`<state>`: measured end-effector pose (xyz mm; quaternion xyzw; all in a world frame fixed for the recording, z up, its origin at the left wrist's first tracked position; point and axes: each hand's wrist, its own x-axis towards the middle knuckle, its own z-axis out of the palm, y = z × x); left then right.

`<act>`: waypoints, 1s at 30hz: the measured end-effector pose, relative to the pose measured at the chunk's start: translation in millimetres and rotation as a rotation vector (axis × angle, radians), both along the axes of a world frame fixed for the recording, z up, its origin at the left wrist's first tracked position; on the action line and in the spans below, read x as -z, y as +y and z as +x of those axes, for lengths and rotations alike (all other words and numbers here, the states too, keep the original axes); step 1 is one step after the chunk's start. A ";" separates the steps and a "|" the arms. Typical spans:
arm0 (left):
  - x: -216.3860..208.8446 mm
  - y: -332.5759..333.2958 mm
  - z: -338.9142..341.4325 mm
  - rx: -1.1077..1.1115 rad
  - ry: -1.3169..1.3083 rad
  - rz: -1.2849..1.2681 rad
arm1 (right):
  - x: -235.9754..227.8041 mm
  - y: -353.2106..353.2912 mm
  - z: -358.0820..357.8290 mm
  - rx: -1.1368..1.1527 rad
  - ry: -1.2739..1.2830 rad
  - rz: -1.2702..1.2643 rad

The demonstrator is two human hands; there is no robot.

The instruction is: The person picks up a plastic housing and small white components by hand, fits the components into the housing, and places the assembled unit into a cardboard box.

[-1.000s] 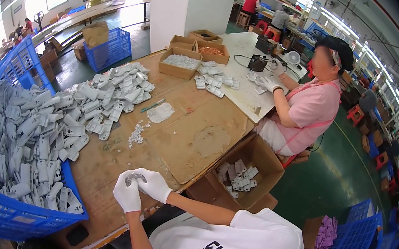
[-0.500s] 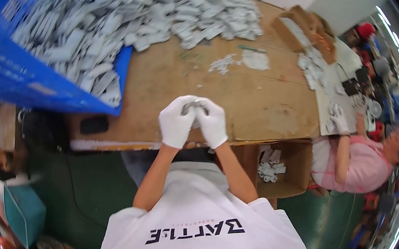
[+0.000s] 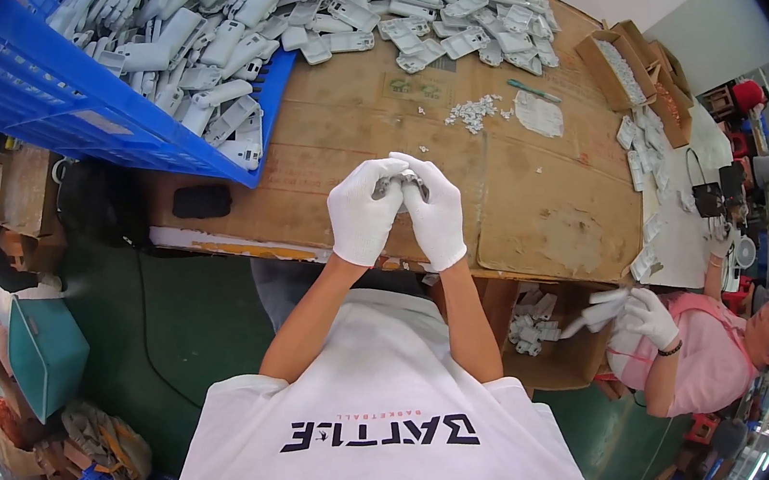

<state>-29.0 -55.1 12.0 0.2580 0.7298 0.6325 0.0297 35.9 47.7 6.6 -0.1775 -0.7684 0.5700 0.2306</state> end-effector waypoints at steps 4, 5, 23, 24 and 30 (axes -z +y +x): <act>-0.8 2.7 -4.2 0.020 0.016 0.003 | 0.8 -2.0 -0.8 0.051 0.039 0.026; 0.1 3.3 -3.3 0.010 0.013 -0.002 | 1.7 -1.8 -1.2 0.063 0.052 0.025; -0.2 9.0 8.6 0.089 0.072 0.010 | -0.1 0.2 16.5 0.122 0.056 -0.059; 0.1 9.4 9.8 0.086 0.075 0.016 | -0.9 -0.6 17.6 0.124 0.056 -0.060; -2.8 12.5 13.0 0.127 0.116 0.018 | 6.1 -9.0 23.4 0.274 0.099 -0.025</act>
